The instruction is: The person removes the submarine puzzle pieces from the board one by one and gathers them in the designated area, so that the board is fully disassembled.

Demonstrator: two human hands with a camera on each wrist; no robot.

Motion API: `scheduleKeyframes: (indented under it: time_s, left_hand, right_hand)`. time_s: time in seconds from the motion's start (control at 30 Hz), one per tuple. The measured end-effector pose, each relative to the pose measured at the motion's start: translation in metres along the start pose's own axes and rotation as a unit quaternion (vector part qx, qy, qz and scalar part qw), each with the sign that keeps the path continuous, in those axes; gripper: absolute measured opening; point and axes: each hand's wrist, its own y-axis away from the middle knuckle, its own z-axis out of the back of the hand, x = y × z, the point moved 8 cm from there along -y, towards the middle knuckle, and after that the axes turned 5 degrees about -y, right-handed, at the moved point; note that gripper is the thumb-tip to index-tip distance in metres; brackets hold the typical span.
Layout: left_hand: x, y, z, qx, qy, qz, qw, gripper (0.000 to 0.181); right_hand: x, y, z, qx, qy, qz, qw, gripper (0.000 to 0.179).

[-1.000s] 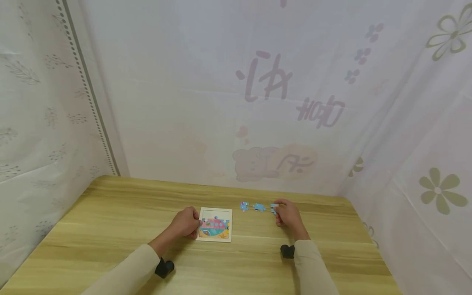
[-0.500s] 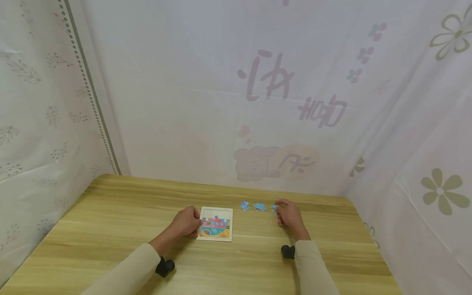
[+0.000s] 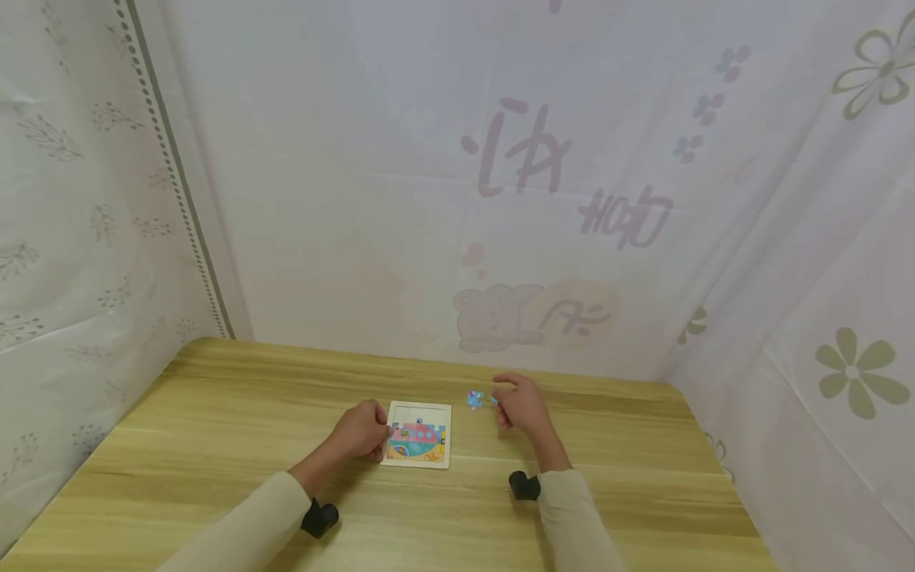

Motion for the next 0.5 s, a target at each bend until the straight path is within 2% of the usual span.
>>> scheduleKeyframes:
  time_s: [0.27, 0.5]
  left_hand:
    - [0.0, 0.0, -0.001, 0.003, 0.007, 0.002, 1.0, 0.009]
    - [0.001, 0.0, -0.001, 0.003, 0.01, 0.007, 0.9999, 0.011]
  right_hand:
    - [0.03, 0.008, -0.055, 0.062, 0.009, 0.041, 0.9972, 0.036]
    - [0.035, 0.016, -0.098, 0.119, 0.015, 0.046, 0.9917, 0.037]
